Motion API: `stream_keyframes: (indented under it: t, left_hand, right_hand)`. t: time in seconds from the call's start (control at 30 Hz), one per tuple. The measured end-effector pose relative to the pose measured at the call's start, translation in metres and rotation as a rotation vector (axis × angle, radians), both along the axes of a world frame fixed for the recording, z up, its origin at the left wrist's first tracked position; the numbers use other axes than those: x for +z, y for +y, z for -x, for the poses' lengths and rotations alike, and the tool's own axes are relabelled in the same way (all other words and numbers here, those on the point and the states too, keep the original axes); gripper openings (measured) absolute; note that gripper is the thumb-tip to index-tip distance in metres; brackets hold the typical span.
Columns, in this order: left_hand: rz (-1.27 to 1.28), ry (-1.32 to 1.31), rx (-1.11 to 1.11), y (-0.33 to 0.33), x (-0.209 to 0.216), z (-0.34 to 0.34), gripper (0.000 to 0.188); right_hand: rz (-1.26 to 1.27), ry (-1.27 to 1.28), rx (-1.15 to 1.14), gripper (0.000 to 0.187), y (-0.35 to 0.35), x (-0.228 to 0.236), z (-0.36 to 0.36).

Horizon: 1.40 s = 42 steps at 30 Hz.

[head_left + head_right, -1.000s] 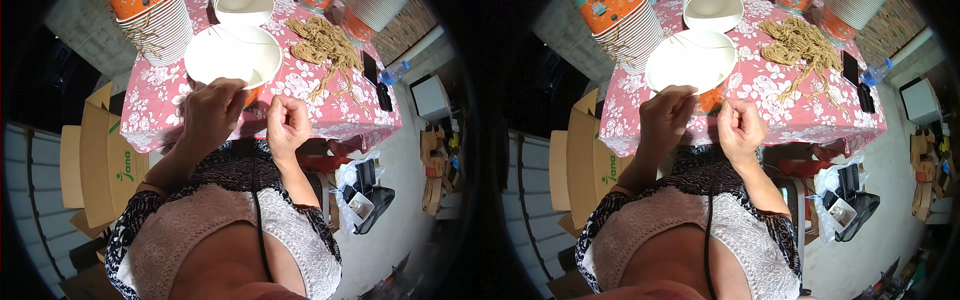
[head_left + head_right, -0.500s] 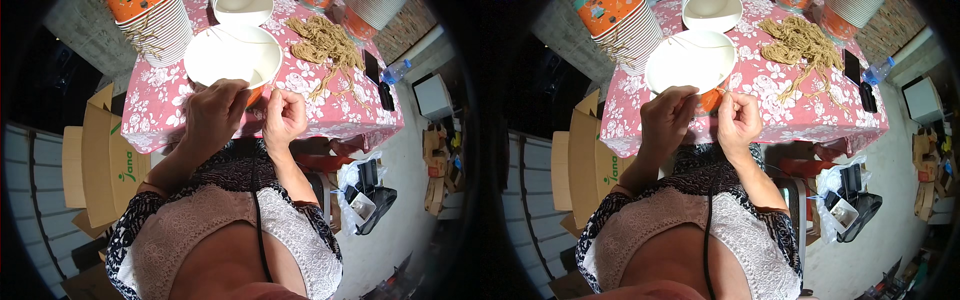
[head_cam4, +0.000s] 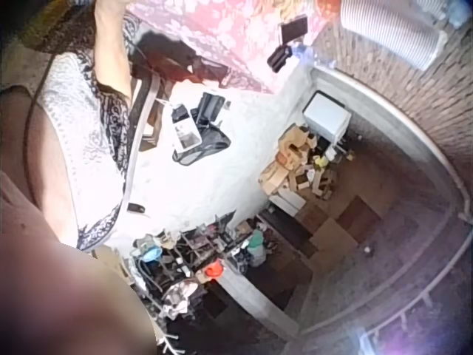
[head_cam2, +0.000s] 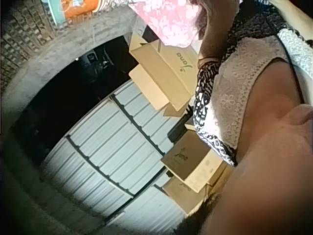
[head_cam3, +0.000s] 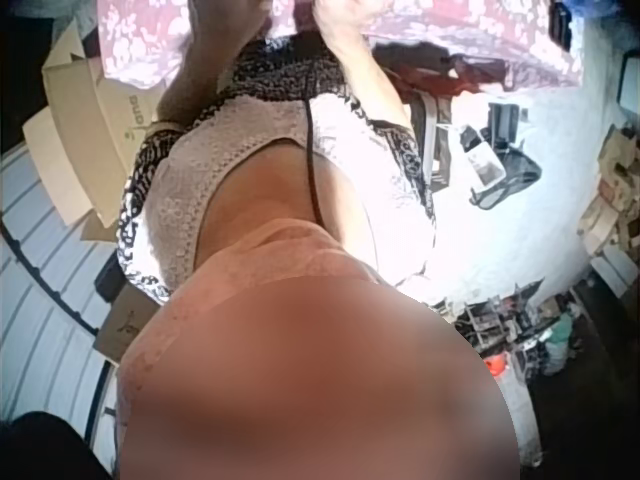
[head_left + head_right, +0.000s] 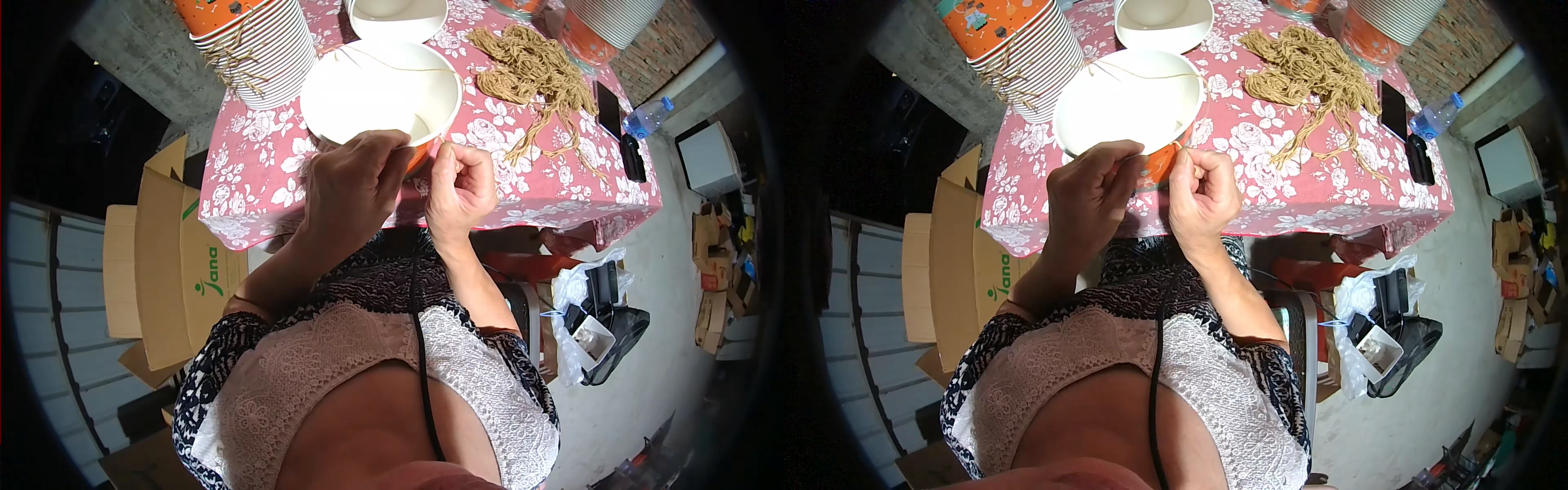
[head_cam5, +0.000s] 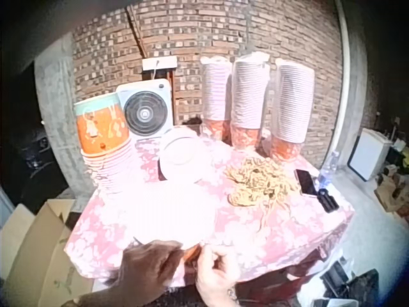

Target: Tying decorative or functional rope handles onto paper buckets.

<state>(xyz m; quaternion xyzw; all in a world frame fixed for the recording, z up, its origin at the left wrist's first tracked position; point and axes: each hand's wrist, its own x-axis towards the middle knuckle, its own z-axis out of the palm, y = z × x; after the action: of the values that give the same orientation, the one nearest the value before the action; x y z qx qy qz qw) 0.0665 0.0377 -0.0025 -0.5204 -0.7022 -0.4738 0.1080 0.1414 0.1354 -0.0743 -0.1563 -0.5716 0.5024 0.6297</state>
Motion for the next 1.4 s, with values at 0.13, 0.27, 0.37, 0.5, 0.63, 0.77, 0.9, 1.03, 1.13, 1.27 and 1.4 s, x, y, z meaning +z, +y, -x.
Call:
stream_keyframes:
  t: [0.13,0.27,0.37,0.5,0.63,0.77,0.9,1.03,1.13,1.27,1.4]
  left_hand:
    - [0.028,0.053,-0.012,-0.006,0.014,-0.002,0.015]
    - [0.037,0.182,-0.028,-0.008,0.041,0.018,0.016]
    - [0.060,0.167,-0.106,0.007,0.063,0.042,0.016]
    - [0.550,-0.151,-0.360,0.035,0.072,0.067,0.028]
    - [0.744,-0.339,-0.602,0.050,0.063,0.078,0.030]
    - [0.812,-0.332,-0.647,0.054,0.061,0.076,0.026]
    - [0.862,-0.387,-0.650,0.056,0.061,0.071,0.022]
    - [0.848,-0.381,-0.665,0.060,0.054,0.074,0.020]
    - [0.812,-0.403,-0.686,0.060,0.051,0.075,0.016]
    - [0.797,-0.376,-0.661,0.061,0.049,0.074,0.012]
    - [0.810,-0.354,-0.648,0.062,0.047,0.074,0.012]
  right_hand:
    - [-0.008,-0.018,0.009,0.006,0.002,-0.001,0.000]
    - [-0.013,-0.022,0.038,0.006,0.003,-0.002,0.002]
    - [-0.003,-0.034,0.046,0.005,0.002,0.000,0.001]
    - [-0.003,-0.067,0.039,0.005,0.001,0.003,-0.002]
    - [0.010,-0.077,0.045,0.004,0.001,0.002,-0.002]
    - [0.003,-0.083,0.039,0.004,0.002,0.002,-0.002]
    - [0.001,-0.077,0.036,0.004,0.003,0.000,-0.001]
    - [0.005,-0.081,0.044,0.004,0.004,-0.001,0.000]
    - [0.017,-0.085,0.054,0.004,0.003,0.000,-0.001]
    - [0.025,-0.099,0.065,0.004,0.003,0.002,-0.002]
    - [0.005,-0.096,0.082,0.004,0.005,0.003,-0.003]
